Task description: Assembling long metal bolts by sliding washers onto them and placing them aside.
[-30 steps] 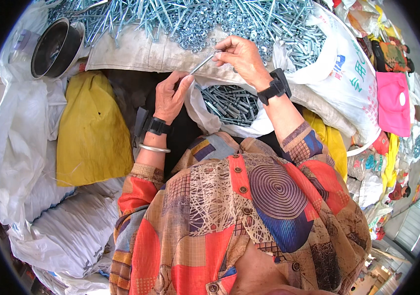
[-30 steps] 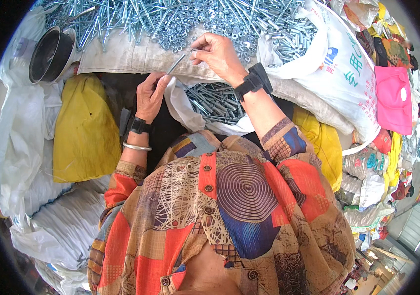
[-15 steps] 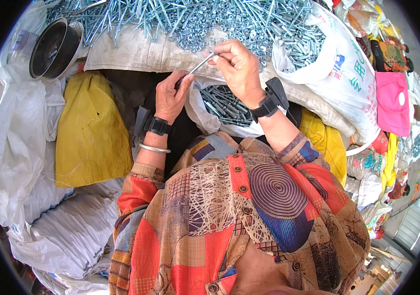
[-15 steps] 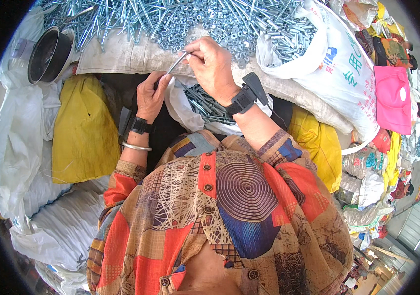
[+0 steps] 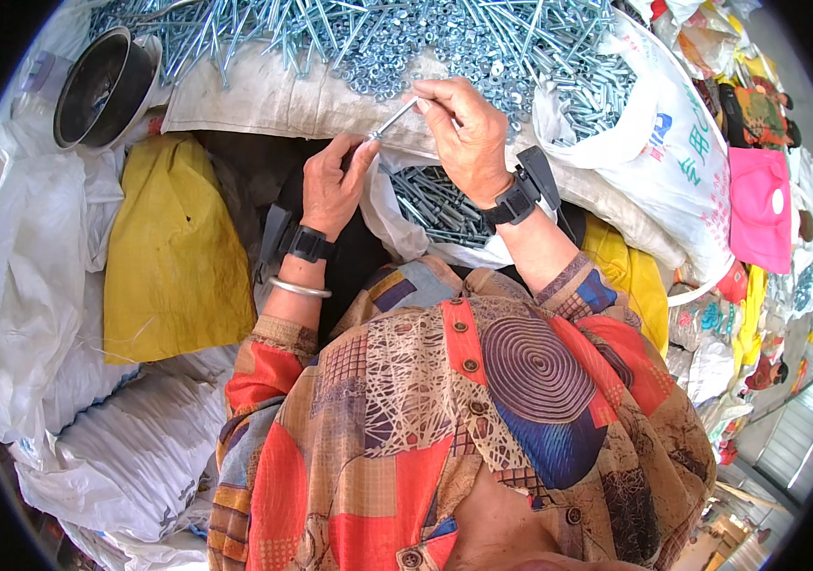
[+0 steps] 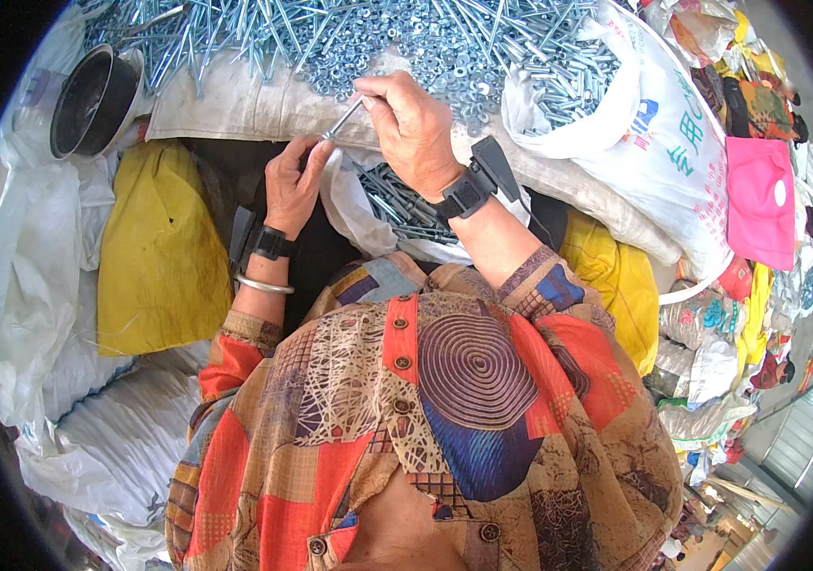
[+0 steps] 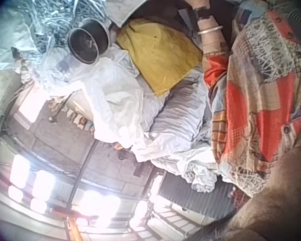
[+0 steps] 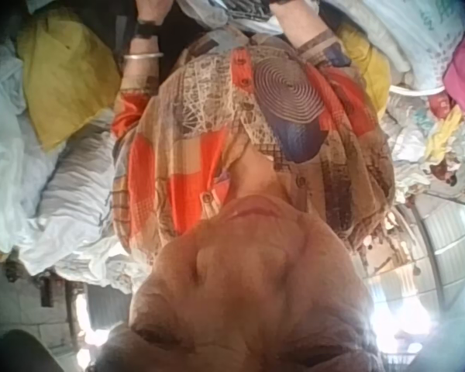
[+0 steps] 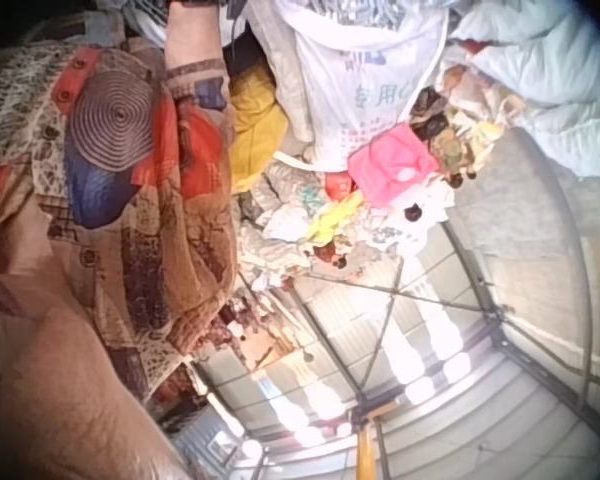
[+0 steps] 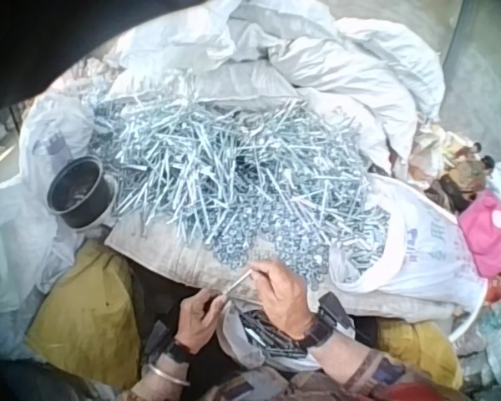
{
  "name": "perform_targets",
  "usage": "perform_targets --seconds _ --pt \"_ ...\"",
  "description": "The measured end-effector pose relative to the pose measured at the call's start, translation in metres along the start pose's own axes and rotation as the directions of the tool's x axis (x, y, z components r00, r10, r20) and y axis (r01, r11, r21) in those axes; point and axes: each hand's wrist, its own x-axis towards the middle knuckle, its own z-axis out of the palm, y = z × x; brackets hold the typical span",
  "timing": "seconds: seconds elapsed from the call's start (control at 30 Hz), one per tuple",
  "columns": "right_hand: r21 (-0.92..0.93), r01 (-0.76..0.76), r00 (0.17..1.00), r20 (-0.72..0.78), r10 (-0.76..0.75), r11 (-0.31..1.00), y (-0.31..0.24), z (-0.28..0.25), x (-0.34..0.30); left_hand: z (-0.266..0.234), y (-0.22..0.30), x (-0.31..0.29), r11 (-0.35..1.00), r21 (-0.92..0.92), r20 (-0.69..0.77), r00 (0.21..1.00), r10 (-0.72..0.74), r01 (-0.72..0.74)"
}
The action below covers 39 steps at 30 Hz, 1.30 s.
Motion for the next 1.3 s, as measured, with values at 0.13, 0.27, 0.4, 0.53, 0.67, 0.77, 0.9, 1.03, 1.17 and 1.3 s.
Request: perform_targets --seconds 0.13,0.27,0.4,0.53,0.67,0.77,0.9,1.03,1.17,1.3 --pt "-0.107 0.114 0.993 0.006 -0.114 0.988 0.0 -0.002 0.009 -0.001 -0.006 -0.003 0.983 -0.158 0.002 0.995 -0.098 0.097" --pt "-0.287 0.16 0.987 0.04 -0.155 0.944 0.052 -0.005 0.045 -0.004 -0.011 -0.006 0.978 -0.188 -0.003 0.996 -0.094 0.092" --pt "-0.343 0.144 0.987 0.118 -0.11 0.928 0.095 0.001 0.063 -0.005 -0.001 -0.003 0.99 -0.135 0.026 0.999 -0.043 0.047" --pt "-0.572 0.28 0.954 0.257 -0.156 0.771 0.114 0.014 0.068 -0.003 -0.002 -0.002 0.988 -0.154 0.029 1.0 -0.003 0.007" --pt "-0.608 0.256 0.956 0.276 -0.102 0.752 0.114 0.012 0.071 -0.006 0.0 -0.001 0.989 -0.14 0.038 0.999 -0.038 0.043" --pt "-0.438 0.187 0.972 0.21 -0.103 0.879 0.098 0.004 0.066 -0.006 -0.003 -0.001 0.986 -0.163 0.01 1.0 -0.029 0.03" --pt "0.043 -0.217 0.969 0.132 0.21 0.975 0.048 -0.005 0.047 -0.006 -0.004 -0.001 0.994 -0.109 0.005 1.0 -0.001 0.002" --pt "0.231 -0.246 0.967 0.126 0.222 0.941 0.018 -0.004 0.029 -0.004 -0.006 -0.002 0.993 -0.117 0.016 1.0 -0.006 0.008" --pt "0.2 -0.167 0.985 0.073 0.155 0.966 0.002 -0.004 0.024 -0.003 -0.008 -0.003 0.992 -0.125 -0.003 0.999 -0.032 0.031" --pt "-0.031 0.016 0.999 0.033 -0.015 0.999 -0.002 -0.005 0.021 -0.003 -0.003 -0.001 0.993 -0.11 -0.002 1.0 -0.031 0.031"
